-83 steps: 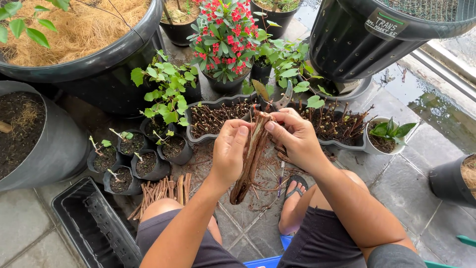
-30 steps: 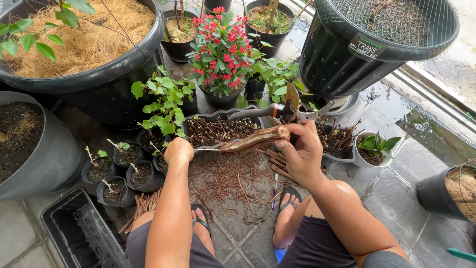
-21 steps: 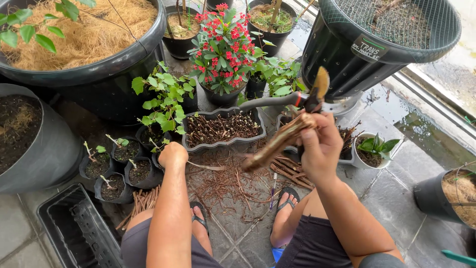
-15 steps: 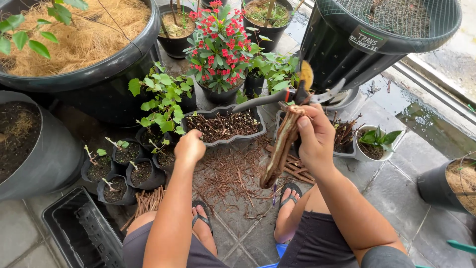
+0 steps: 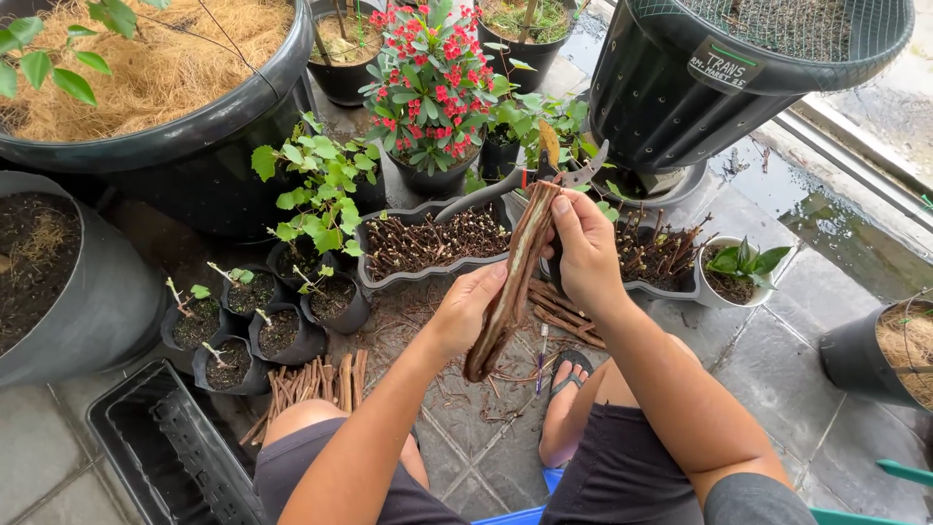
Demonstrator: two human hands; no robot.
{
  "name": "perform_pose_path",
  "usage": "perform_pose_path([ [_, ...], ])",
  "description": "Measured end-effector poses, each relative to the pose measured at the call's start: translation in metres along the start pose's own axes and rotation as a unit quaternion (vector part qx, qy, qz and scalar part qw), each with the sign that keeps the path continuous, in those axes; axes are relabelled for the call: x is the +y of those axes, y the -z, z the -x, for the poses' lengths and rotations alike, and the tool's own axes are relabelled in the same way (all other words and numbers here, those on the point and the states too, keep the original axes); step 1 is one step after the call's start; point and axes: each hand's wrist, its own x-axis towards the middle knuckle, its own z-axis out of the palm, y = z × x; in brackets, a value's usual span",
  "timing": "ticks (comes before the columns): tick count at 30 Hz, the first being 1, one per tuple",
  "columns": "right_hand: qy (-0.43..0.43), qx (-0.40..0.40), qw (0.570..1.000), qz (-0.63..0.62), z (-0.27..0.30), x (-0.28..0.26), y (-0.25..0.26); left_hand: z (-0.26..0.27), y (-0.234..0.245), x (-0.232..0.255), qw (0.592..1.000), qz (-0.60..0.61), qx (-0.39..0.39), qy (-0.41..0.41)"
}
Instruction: Trimming and scraping a thick branch using pruning shears
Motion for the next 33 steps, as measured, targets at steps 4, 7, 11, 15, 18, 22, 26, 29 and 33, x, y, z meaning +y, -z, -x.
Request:
perform_pose_path([
  [4, -0.006, 0.023, 0.999, -0.027, -0.01, 0.015, 0.005, -0.006, -0.001, 0.005, 0.998, 0.038, 0.027, -0.029],
  [7, -0.055, 0.028, 0.998, -0.034, -0.015, 0.016, 0.014, -0.011, 0.004, 0.019, 0.997, 0.076, -0.002, -0.029],
  [11, -0.011, -0.004, 1.0, 0.013, -0.018, 0.024, 0.028, -0.019, 0.026, 0.018, 0.994, 0.081, 0.021, -0.07],
  [15, 0.05, -0.038, 0.996, 0.063, -0.027, 0.038, 0.047, -0.017, 0.041, 0.04, 0.983, 0.157, 0.082, -0.043],
  [18, 0.084, -0.057, 0.99, 0.096, -0.028, 0.026, 0.048, -0.019, 0.049, 0.069, 0.965, 0.23, 0.122, -0.031],
  [22, 0.099, -0.069, 0.989, 0.083, -0.024, 0.005, 0.042, -0.021, 0.066, 0.067, 0.943, 0.289, 0.163, -0.025],
  [26, 0.017, -0.102, 0.992, 0.072, -0.013, -0.007, 0.036, -0.023, 0.081, 0.069, 0.938, 0.307, 0.156, -0.031],
  [29, -0.055, -0.159, 0.979, 0.116, 0.006, -0.026, 0.007, -0.033, 0.094, 0.045, 0.939, 0.306, 0.147, -0.051],
  [33, -0.012, -0.196, 0.916, 0.351, 0.034, -0.017, -0.011, -0.037, 0.096, 0.04, 0.952, 0.263, 0.143, -0.059],
])
